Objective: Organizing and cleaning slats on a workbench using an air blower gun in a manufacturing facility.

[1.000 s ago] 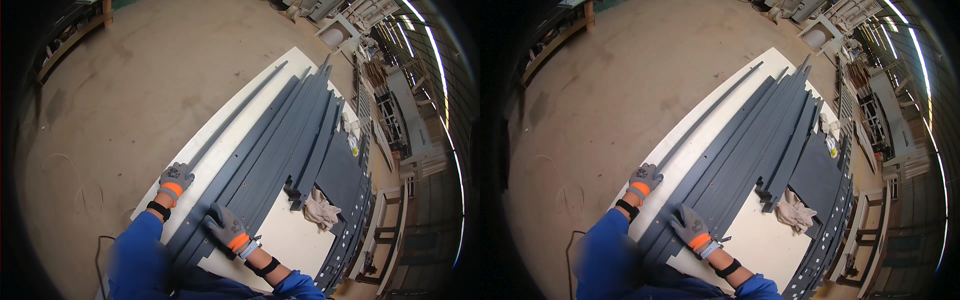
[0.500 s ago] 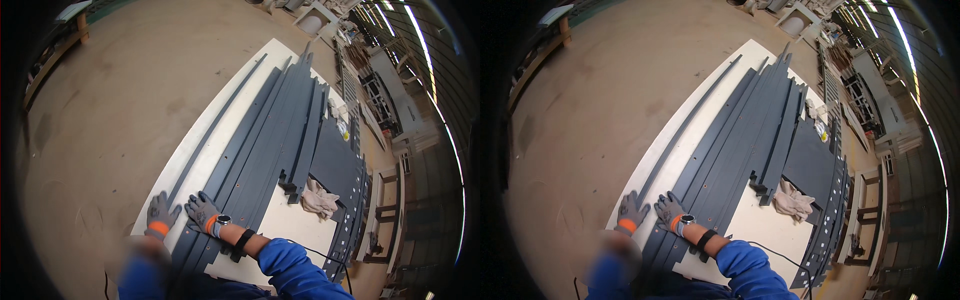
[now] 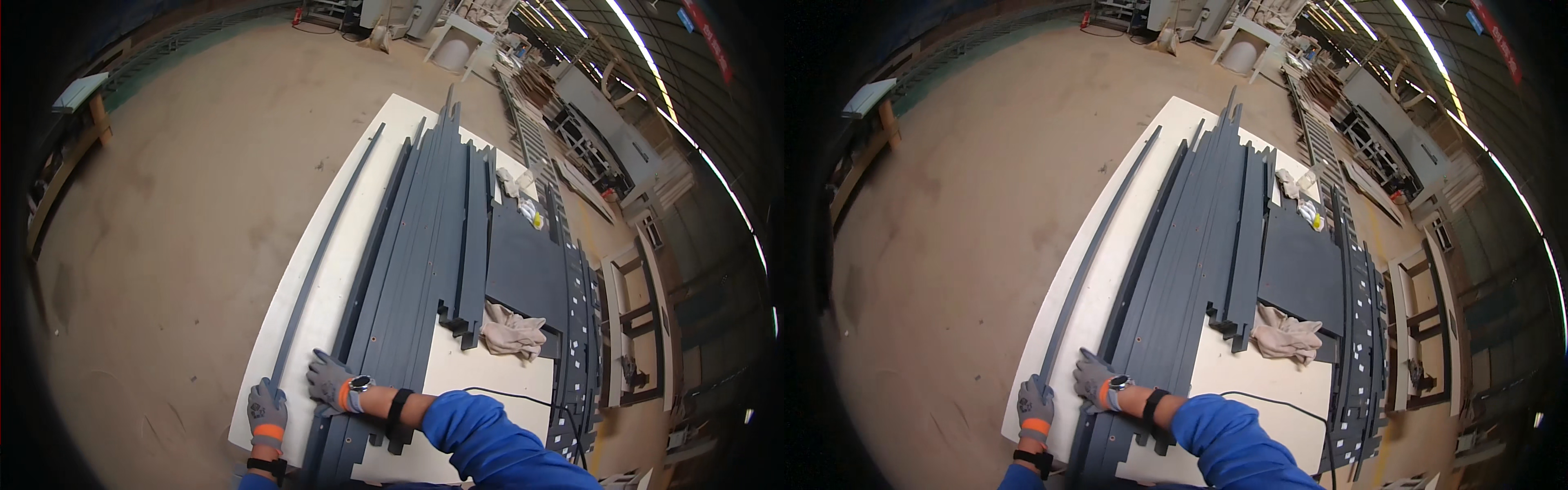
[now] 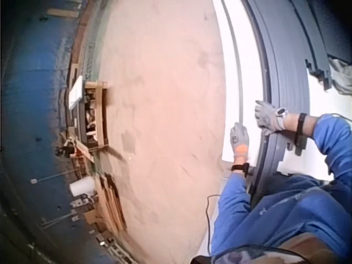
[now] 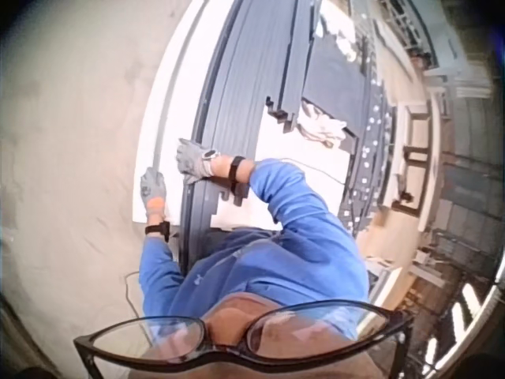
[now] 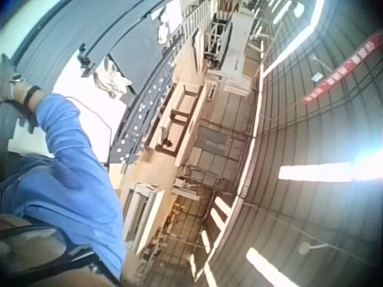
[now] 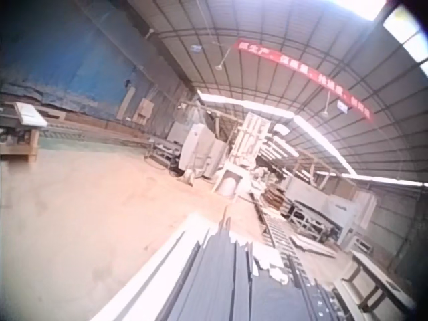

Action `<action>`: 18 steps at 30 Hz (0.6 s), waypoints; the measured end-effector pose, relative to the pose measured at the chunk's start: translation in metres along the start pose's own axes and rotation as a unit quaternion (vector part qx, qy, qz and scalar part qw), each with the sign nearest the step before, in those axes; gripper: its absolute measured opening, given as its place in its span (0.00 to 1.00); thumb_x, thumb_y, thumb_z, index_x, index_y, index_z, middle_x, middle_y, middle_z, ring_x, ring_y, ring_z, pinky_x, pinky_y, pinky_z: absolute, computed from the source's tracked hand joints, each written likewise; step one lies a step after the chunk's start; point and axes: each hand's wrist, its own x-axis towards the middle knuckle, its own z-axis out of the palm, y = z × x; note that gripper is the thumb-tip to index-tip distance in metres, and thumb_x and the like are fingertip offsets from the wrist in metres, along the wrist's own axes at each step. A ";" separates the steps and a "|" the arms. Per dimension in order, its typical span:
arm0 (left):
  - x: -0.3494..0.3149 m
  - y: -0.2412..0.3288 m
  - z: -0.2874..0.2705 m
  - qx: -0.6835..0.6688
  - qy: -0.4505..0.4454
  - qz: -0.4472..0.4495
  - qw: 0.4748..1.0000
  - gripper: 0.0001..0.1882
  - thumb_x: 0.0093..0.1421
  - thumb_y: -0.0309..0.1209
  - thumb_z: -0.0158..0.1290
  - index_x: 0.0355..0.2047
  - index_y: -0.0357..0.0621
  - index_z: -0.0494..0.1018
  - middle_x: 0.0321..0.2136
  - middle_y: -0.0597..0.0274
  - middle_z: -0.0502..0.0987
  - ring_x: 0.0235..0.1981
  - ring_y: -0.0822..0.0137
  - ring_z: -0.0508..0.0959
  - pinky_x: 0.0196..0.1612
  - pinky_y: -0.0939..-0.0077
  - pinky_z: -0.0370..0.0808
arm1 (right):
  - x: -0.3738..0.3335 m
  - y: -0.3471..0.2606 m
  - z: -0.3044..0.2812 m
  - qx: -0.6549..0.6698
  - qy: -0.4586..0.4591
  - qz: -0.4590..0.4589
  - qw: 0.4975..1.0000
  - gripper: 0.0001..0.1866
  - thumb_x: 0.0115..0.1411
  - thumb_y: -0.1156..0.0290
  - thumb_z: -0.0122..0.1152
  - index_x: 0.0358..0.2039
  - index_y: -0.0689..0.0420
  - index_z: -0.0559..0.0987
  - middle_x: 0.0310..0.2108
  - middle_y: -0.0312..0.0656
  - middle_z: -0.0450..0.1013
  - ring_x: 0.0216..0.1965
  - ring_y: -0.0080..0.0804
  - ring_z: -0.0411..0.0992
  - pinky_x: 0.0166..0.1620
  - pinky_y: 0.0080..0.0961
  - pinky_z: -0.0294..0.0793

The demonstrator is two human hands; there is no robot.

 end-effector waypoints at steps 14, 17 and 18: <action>-0.030 0.017 0.036 -0.032 -0.109 0.065 0.991 0.26 0.54 0.38 0.54 0.50 0.37 0.64 0.42 0.42 0.69 0.44 0.45 0.70 0.47 0.57 0.68 | -0.034 0.035 0.053 0.078 0.280 0.073 0.954 0.16 0.54 0.57 0.56 0.34 0.56 0.74 0.43 0.46 0.69 0.54 0.45 0.61 0.62 0.43 0.53; -0.042 0.035 0.047 -0.039 -0.080 0.119 0.989 0.29 0.56 0.39 0.52 0.54 0.36 0.62 0.47 0.43 0.68 0.49 0.48 0.68 0.52 0.58 0.64 | -0.091 0.024 0.031 0.155 0.341 0.144 0.916 0.13 0.54 0.60 0.55 0.34 0.56 0.74 0.43 0.46 0.69 0.55 0.46 0.61 0.62 0.43 0.54; -0.039 0.044 0.049 -0.039 -0.096 0.115 0.988 0.30 0.56 0.38 0.51 0.55 0.36 0.61 0.48 0.43 0.68 0.50 0.48 0.67 0.53 0.58 0.63 | -0.110 0.023 0.033 0.163 0.352 0.160 0.908 0.12 0.54 0.60 0.56 0.34 0.55 0.75 0.42 0.45 0.69 0.55 0.45 0.61 0.61 0.42 0.56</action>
